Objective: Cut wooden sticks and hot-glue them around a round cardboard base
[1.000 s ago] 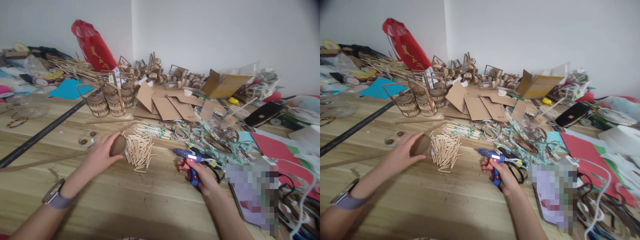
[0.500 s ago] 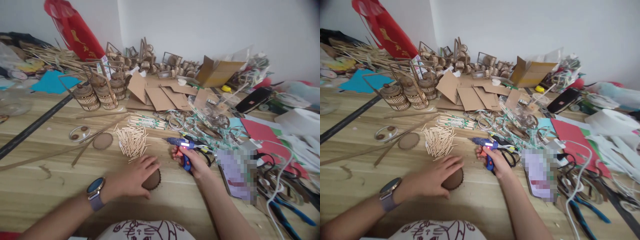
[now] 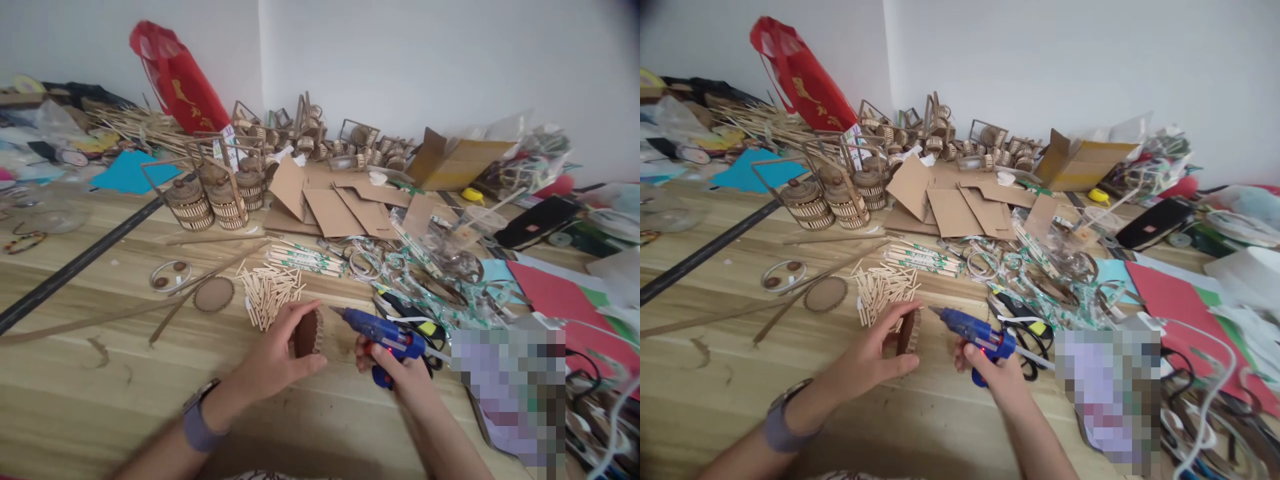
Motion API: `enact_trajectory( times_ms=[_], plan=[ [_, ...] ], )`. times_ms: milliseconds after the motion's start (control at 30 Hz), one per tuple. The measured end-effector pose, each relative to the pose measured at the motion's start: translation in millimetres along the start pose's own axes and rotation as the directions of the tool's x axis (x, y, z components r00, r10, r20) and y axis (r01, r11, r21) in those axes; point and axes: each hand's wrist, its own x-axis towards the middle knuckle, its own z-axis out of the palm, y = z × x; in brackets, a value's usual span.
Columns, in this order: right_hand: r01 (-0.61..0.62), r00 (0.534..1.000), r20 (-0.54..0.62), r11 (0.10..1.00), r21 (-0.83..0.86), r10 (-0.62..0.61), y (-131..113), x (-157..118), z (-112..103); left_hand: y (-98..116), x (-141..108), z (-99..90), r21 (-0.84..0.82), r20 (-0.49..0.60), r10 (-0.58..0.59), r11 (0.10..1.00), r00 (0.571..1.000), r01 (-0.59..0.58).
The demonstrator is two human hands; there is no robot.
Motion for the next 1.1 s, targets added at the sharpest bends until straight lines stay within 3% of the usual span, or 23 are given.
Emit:
enact_trajectory(
  times_ms=[200,367,467,900,1100],
  plan=[
    [0.052,0.999,0.021,0.976,-0.21,-0.049,1.2,-4.8,-2.9,-7.3,4.5,4.7,0.101,-0.122,-0.002,0.995,0.992,0.014],
    [0.107,0.993,0.082,0.917,-0.385,-0.081,10.6,-0.2,-12.7,-13.4,3.3,4.3,0.166,-0.129,0.018,0.986,0.991,0.003],
    [0.117,0.99,0.123,0.906,-0.406,-0.073,14.8,2.0,-14.7,-14.7,1.7,5.9,0.194,-0.14,0.042,0.981,0.989,-0.014],
    [0.114,0.993,0.087,0.893,-0.436,-0.084,17.1,2.5,-14.3,-14.5,-1.7,9.3,0.179,-0.192,0.022,0.984,0.981,0.013],
    [0.083,0.995,0.082,0.902,-0.423,-0.053,19.4,3.2,-16.4,-12.9,-2.4,9.1,0.251,-0.168,0.083,0.967,0.982,-0.039]
  ],
)
